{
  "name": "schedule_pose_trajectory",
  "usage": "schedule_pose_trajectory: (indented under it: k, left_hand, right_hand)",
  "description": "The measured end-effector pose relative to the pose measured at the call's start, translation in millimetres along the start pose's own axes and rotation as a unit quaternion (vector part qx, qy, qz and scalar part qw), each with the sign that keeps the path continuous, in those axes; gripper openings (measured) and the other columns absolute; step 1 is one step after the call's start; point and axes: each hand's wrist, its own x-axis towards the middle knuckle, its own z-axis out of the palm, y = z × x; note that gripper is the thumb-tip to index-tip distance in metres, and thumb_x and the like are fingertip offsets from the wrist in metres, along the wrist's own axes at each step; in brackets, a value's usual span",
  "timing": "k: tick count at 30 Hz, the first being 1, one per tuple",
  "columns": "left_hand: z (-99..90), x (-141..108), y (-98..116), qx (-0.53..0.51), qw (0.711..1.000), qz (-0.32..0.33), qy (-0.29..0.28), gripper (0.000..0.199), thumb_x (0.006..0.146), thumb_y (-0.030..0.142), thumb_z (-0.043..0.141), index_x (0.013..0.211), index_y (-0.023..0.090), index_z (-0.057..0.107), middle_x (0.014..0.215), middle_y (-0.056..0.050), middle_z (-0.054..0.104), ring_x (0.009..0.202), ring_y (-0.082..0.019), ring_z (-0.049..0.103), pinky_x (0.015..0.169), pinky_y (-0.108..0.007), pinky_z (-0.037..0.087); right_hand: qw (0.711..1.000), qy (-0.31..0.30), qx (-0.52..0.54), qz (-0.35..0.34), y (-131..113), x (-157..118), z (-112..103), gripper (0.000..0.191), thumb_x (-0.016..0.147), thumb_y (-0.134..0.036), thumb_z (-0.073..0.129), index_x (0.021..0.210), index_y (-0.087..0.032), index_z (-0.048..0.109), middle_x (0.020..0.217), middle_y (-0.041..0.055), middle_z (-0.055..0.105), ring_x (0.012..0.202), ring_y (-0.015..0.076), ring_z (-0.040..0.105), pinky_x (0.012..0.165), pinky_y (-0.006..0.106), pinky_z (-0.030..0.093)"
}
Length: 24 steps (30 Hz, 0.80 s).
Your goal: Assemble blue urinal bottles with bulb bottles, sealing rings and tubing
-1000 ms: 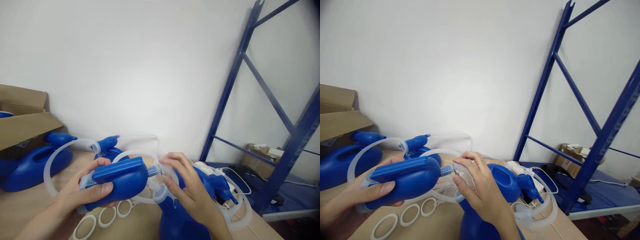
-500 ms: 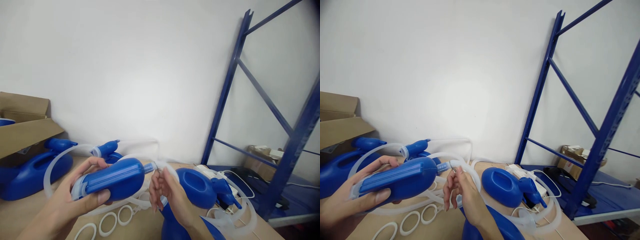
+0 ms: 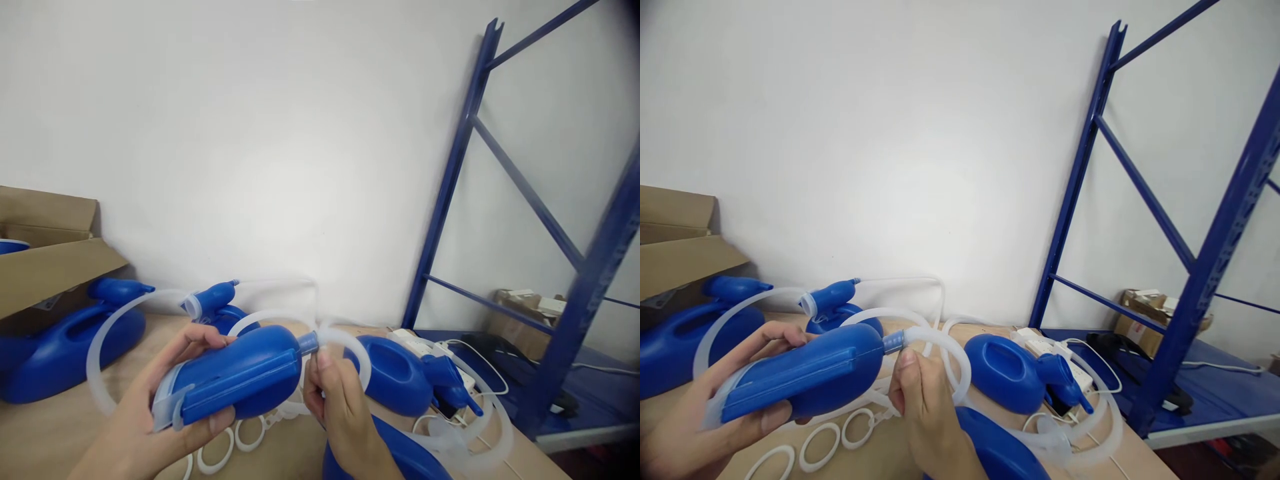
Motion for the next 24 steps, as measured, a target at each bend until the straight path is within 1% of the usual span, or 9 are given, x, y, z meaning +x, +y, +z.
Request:
schedule_pose_trajectory:
  k: [2, 4, 7, 10, 13, 16, 18, 20, 24]
  left_hand:
    - [-0.3, -0.1, -3.8, -0.016, 0.999, -0.018, -0.022, 0.078, 0.047, 0.062, 0.092, 0.107, 0.033, 0.051, 0.101, 0.001, 0.066, 0.073, -0.017, 0.066, 0.062, -0.024, 0.057]
    - [-0.2, -0.3, -6.8, -0.024, 0.999, -0.015, -0.027, 0.077, 0.050, 0.062, 0.091, 0.108, 0.033, 0.051, 0.100, 0.002, 0.065, 0.071, -0.016, 0.065, 0.060, -0.023, 0.057]
    - [0.2, -0.1, -9.2, 0.004, 0.999, 0.034, 0.001, 0.072, 0.050, 0.064, 0.090, 0.105, 0.032, 0.057, 0.108, 0.000, 0.065, 0.092, -0.022, 0.067, 0.067, -0.022, 0.060]
    - [-2.7, 3.3, -12.4, 0.037, 0.997, 0.071, 0.020, 0.069, 0.048, 0.065, 0.088, 0.102, 0.031, 0.062, 0.110, -0.001, 0.066, 0.112, -0.028, 0.066, 0.074, -0.022, 0.063]
    - [-12.2, 10.8, -20.8, 0.048, 0.995, 0.089, 0.018, 0.066, 0.047, 0.059, 0.090, 0.103, 0.033, 0.065, 0.112, -0.002, 0.068, 0.115, -0.030, 0.068, 0.072, -0.023, 0.065]
    - [-25.0, 20.3, -31.5, 0.066, 0.990, 0.123, -0.018, 0.064, 0.049, 0.054, 0.090, 0.107, 0.037, 0.067, 0.113, 0.000, 0.071, 0.107, -0.030, 0.074, 0.071, -0.026, 0.068]
    - [-31.0, 25.3, -35.5, 0.097, 0.980, 0.167, -0.050, 0.060, 0.053, 0.051, 0.090, 0.108, 0.038, 0.067, 0.112, 0.001, 0.074, 0.102, -0.029, 0.077, 0.071, -0.026, 0.069]
    - [-32.5, 28.2, -35.4, 0.134, 0.962, 0.235, -0.044, 0.056, 0.060, 0.052, 0.089, 0.110, 0.039, 0.066, 0.109, 0.002, 0.076, 0.099, -0.027, 0.079, 0.070, -0.025, 0.069]
    - [-24.0, 27.3, -28.0, 0.192, 0.907, 0.373, -0.025, 0.051, 0.073, 0.058, 0.084, 0.114, 0.040, 0.062, 0.103, 0.004, 0.078, 0.092, -0.021, 0.081, 0.068, -0.021, 0.069]
  right_hand:
    - [1.000, -0.013, 0.010, -0.003, -2.3, -0.2, 0.0, 0.062, 0.111, -0.062, 0.029, 0.064, -0.023, 0.036, 0.054, -0.0038, 0.035, 0.053, 0.0115, 0.036, 0.056, 0.029, 0.031]
    - [0.999, -0.036, 0.003, -0.014, -3.8, -0.3, 0.5, 0.062, 0.111, -0.061, 0.029, 0.063, -0.023, 0.037, 0.054, -0.0034, 0.036, 0.053, 0.0115, 0.036, 0.056, 0.029, 0.031]
    - [0.999, -0.050, 0.000, -0.016, -3.3, -0.6, 2.5, 0.060, 0.111, -0.061, 0.029, 0.065, -0.023, 0.036, 0.058, -0.0028, 0.036, 0.054, 0.0117, 0.034, 0.055, 0.029, 0.029]
    - [0.999, -0.036, 0.010, -0.020, -0.9, -0.9, 5.2, 0.059, 0.111, -0.062, 0.028, 0.067, -0.023, 0.035, 0.059, -0.0035, 0.034, 0.053, 0.0115, 0.031, 0.054, 0.030, 0.027]
    - [0.999, -0.023, 0.002, -0.027, 0.5, -1.1, 6.7, 0.059, 0.111, -0.061, 0.027, 0.066, -0.023, 0.036, 0.055, -0.0043, 0.031, 0.052, 0.0116, 0.028, 0.054, 0.031, 0.024]
    - [0.999, 0.008, -0.006, -0.039, 0.5, -0.8, 7.0, 0.059, 0.111, -0.060, 0.028, 0.065, -0.024, 0.034, 0.055, -0.0038, 0.032, 0.052, 0.0119, 0.030, 0.055, 0.031, 0.026]
    - [0.999, 0.013, -0.005, -0.048, 0.7, 0.1, 6.8, 0.061, 0.111, -0.060, 0.028, 0.063, -0.024, 0.033, 0.054, -0.0036, 0.033, 0.052, 0.0119, 0.032, 0.056, 0.030, 0.028]
    - [0.999, 0.003, -0.004, -0.049, 1.4, 1.5, 6.4, 0.062, 0.111, -0.062, 0.028, 0.063, -0.023, 0.033, 0.055, -0.0035, 0.034, 0.052, 0.0119, 0.033, 0.057, 0.030, 0.030]
    - [0.999, -0.012, -0.021, -0.021, -0.7, 4.0, 3.0, 0.064, 0.109, -0.067, 0.026, 0.065, -0.023, 0.038, 0.058, -0.0020, 0.042, 0.057, 0.0131, 0.041, 0.060, 0.030, 0.033]
